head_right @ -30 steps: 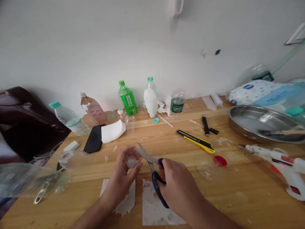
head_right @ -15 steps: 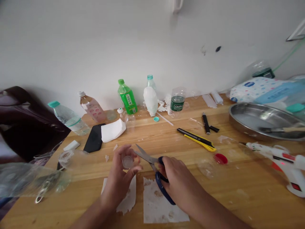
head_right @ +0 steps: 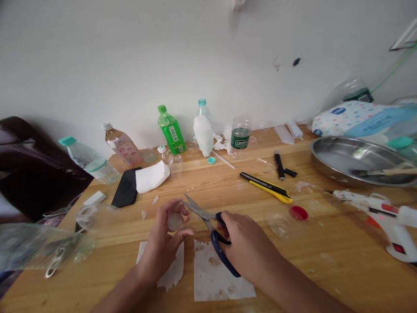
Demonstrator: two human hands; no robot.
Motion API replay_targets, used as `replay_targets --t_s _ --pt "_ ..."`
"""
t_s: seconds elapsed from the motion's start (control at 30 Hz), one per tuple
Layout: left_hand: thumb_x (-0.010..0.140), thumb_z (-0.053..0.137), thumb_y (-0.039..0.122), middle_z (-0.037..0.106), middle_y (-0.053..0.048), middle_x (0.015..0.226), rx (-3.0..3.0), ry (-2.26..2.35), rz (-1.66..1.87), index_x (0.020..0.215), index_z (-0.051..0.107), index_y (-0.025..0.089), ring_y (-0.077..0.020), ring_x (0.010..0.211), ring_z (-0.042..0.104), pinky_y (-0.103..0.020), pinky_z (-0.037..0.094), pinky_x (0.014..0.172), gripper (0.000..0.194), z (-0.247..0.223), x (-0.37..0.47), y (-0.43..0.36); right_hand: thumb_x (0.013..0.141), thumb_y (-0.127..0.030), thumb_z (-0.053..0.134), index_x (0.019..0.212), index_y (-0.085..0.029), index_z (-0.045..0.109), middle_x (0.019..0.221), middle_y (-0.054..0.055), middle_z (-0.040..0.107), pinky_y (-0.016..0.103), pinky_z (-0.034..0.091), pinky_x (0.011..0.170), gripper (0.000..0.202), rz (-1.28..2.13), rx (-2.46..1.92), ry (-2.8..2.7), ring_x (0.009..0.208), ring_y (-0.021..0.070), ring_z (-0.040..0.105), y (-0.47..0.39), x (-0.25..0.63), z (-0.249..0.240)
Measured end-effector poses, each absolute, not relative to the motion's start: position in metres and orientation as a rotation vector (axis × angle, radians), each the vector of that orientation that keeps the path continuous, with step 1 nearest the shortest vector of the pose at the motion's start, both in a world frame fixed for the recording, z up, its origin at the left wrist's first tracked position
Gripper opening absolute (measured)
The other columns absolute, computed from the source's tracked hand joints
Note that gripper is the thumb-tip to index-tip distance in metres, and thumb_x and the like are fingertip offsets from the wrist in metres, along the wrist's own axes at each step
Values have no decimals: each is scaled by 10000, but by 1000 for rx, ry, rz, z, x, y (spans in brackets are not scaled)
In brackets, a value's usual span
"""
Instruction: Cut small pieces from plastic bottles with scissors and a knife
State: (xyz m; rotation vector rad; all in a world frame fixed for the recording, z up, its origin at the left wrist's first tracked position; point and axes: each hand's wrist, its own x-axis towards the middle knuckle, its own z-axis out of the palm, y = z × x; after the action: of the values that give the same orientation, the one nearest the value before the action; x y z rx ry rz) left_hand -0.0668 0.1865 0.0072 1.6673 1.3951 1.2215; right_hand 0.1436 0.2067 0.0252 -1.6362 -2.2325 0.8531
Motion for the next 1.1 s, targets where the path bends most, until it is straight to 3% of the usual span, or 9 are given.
replay_targets --t_s 0.1,0.3,0.87,1.1 --pt "816 758 370 634 -62 1038 1639 1379 1211 1260 482 260 -210 927 615 -286 497 698 534 8 -67 188 772 -114 604 795 -208 564 800 23 688 276 384 636 104 839 -1634 -2229 712 177 604 208 144 26" --pt "812 765 398 647 -43 1026 1618 1263 1272 1244 485 262 -188 932 636 -327 497 854 534 4 -69 191 761 -140 628 763 -214 570 743 9 688 259 364 593 94 766 -1621 -2231 660 171 605 207 145 23" --pt "861 686 483 623 -53 959 1681 1181 1242 1278 481 235 -184 877 594 -304 461 788 527 9 -72 194 849 -206 598 777 -230 604 765 16 733 274 347 578 76 714 -1741 -2309 688 209 670 209 151 27" --pt "805 746 485 642 -47 915 1737 1208 1170 1237 515 224 -192 839 623 -305 477 772 555 16 -75 196 810 -74 596 877 -198 544 849 44 700 299 411 655 151 737 -1582 -2385 784 220 659 204 152 20"
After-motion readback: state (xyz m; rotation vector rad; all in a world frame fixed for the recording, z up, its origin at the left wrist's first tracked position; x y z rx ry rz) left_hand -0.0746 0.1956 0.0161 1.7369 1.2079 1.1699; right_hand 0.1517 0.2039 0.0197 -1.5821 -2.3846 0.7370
